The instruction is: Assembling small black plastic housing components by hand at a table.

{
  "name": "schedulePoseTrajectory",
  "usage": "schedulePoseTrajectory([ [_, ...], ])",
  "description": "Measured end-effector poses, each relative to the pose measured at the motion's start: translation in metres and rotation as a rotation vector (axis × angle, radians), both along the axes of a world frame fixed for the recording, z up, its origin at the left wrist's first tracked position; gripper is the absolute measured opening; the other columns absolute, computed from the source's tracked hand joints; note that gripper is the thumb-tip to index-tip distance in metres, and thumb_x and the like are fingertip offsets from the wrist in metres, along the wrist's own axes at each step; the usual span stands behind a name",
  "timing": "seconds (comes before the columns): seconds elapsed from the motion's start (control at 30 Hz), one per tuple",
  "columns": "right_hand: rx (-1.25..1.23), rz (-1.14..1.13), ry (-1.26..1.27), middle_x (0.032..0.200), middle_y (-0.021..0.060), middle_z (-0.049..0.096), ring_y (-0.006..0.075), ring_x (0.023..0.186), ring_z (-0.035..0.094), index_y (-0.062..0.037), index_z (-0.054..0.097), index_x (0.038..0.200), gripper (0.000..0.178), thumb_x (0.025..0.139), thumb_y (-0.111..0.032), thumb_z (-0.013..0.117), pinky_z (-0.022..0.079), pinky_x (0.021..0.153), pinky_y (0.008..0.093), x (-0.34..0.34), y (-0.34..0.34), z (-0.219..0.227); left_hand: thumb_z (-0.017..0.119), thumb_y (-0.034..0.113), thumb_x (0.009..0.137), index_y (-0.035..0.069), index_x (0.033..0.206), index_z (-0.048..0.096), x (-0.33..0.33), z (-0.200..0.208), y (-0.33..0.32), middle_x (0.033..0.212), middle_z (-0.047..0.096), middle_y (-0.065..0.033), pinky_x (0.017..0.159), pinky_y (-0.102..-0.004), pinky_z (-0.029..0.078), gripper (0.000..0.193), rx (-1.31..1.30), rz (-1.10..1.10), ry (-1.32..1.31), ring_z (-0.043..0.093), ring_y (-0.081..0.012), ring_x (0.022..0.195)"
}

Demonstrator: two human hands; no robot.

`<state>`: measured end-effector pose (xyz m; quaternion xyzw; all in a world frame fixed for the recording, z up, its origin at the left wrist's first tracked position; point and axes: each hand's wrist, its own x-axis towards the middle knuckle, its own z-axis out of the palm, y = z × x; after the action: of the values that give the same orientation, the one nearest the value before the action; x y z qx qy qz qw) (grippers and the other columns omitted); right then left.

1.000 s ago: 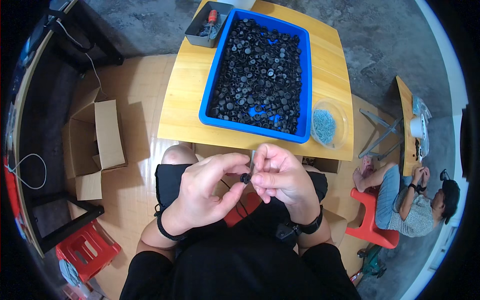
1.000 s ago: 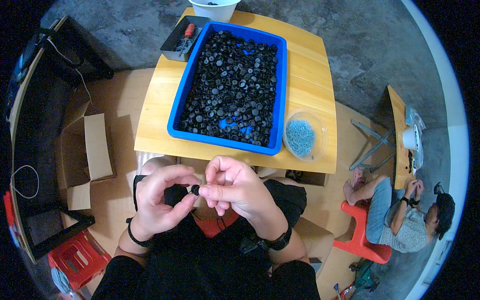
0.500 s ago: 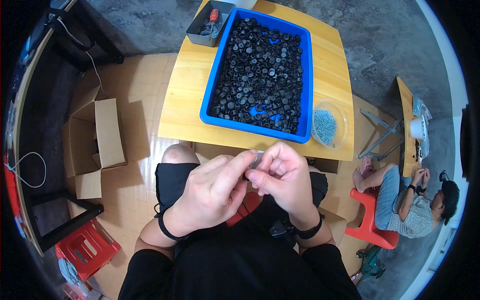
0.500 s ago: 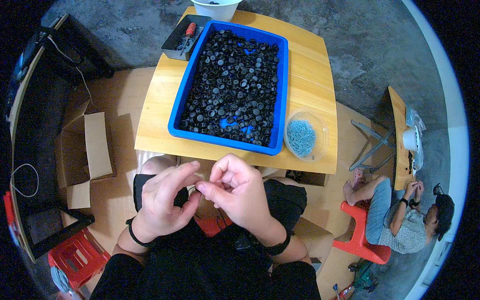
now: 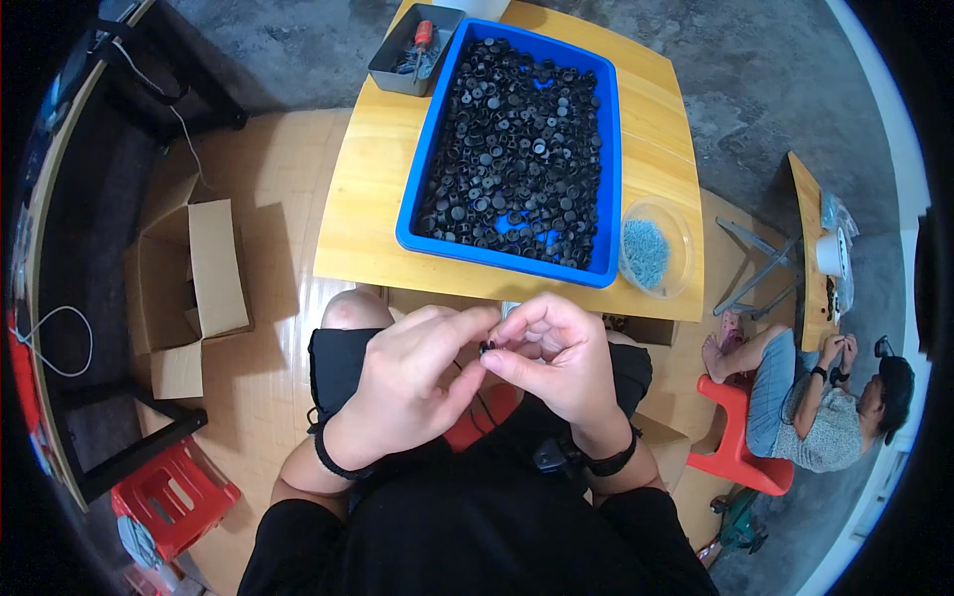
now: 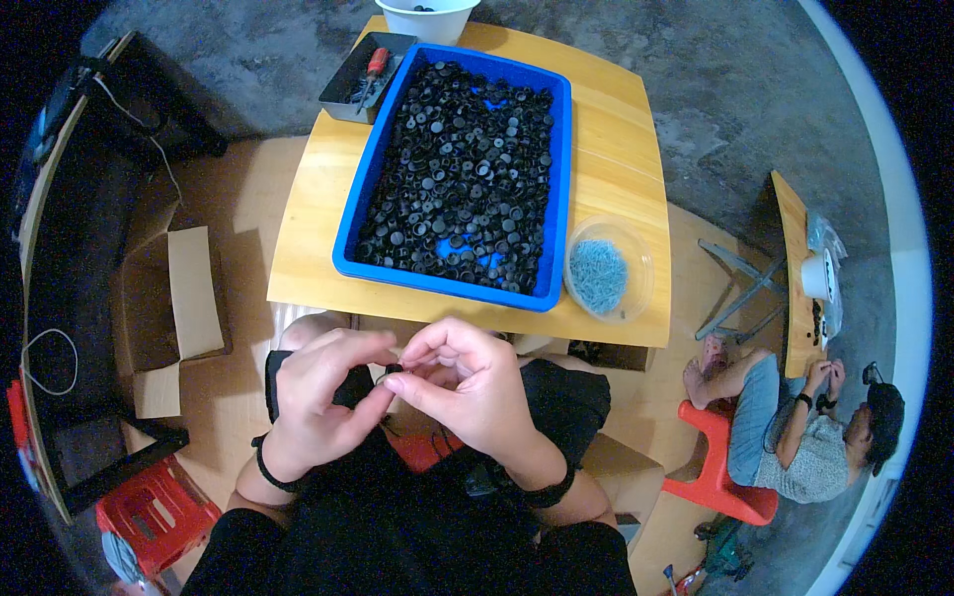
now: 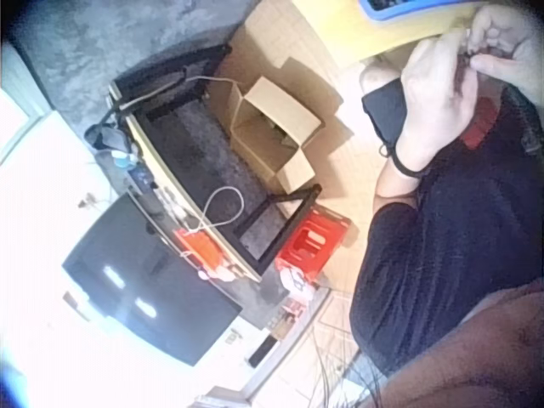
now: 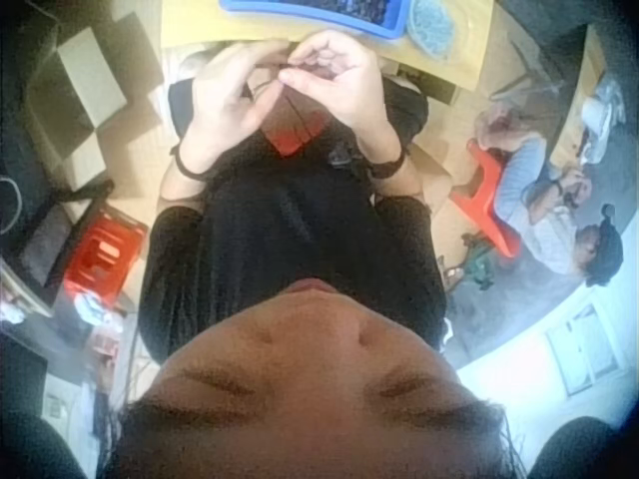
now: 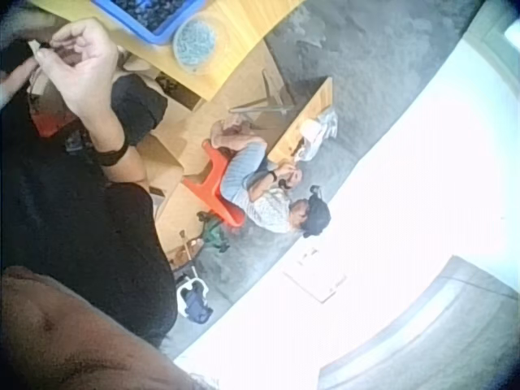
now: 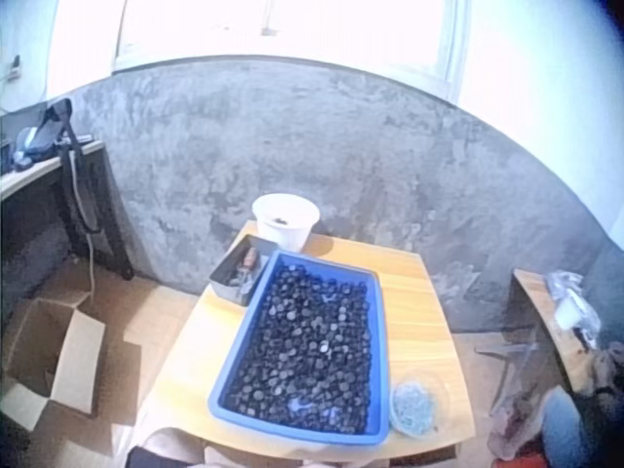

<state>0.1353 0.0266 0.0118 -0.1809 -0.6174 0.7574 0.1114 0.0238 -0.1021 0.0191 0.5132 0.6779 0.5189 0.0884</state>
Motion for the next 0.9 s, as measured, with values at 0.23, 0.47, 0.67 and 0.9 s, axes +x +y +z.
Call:
schedulePoseTrajectory([
  [0.23, -0.186, 0.122, 0.016, 0.085, 0.0029, 0.059, 0.0092, 0.08, 0.058, -0.0018, 0.053, 0.091, 0.022, 0.075, 0.001, 0.068, 0.048, 0.071, 0.021, -0.011, 0.009, -0.003, 0.069, 0.0, 0.07, -0.001, 0.089, 0.065, -0.014, -0.029, -0.007, 0.086, 0.063, -0.011, 0.064, -0.0258, 0.05, 0.02, 0.11, -0.132, -0.428, 0.062, -0.0187, 0.074],
  [0.47, -0.222, 0.164, 0.019, 0.087, 0.0037, 0.06, 0.0103, 0.082, 0.059, -0.0017, 0.053, 0.091, 0.021, 0.076, 0.0, 0.067, 0.048, 0.076, 0.0225, -0.035, 0.015, -0.021, 0.068, -0.002, 0.069, -0.002, 0.089, 0.065, -0.022, -0.035, -0.007, 0.085, 0.063, -0.0106, 0.061, -0.0243, 0.05, 0.02, 0.063, 0.04, -0.271, 0.062, -0.0172, 0.072],
  [0.67, -0.135, 0.171, -0.052, 0.087, 0.004, 0.062, 0.009, 0.082, 0.059, -0.0009, 0.056, 0.096, 0.023, 0.077, -0.004, 0.068, 0.048, 0.073, 0.0218, -0.051, 0.022, -0.025, 0.067, -0.004, 0.069, -0.002, 0.088, 0.064, -0.035, -0.045, -0.008, 0.085, 0.063, -0.0101, 0.061, -0.0234, 0.05, 0.019, 0.048, 0.071, -0.269, 0.061, -0.016, 0.071],
  [0.9, 0.832, -0.128, -0.343, 0.069, 0.0128, 0.064, 0.0227, 0.065, 0.064, -0.0029, 0.065, 0.079, 0.013, 0.072, -0.012, 0.07, 0.05, 0.063, 0.0318, -0.108, 0.064, -0.052, 0.061, -0.011, 0.074, -0.005, 0.093, 0.061, -0.041, -0.059, -0.014, 0.088, 0.061, -0.0081, 0.065, -0.0191, 0.048, 0.02, 0.177, 0.116, -0.814, 0.059, -0.0092, 0.075],
])
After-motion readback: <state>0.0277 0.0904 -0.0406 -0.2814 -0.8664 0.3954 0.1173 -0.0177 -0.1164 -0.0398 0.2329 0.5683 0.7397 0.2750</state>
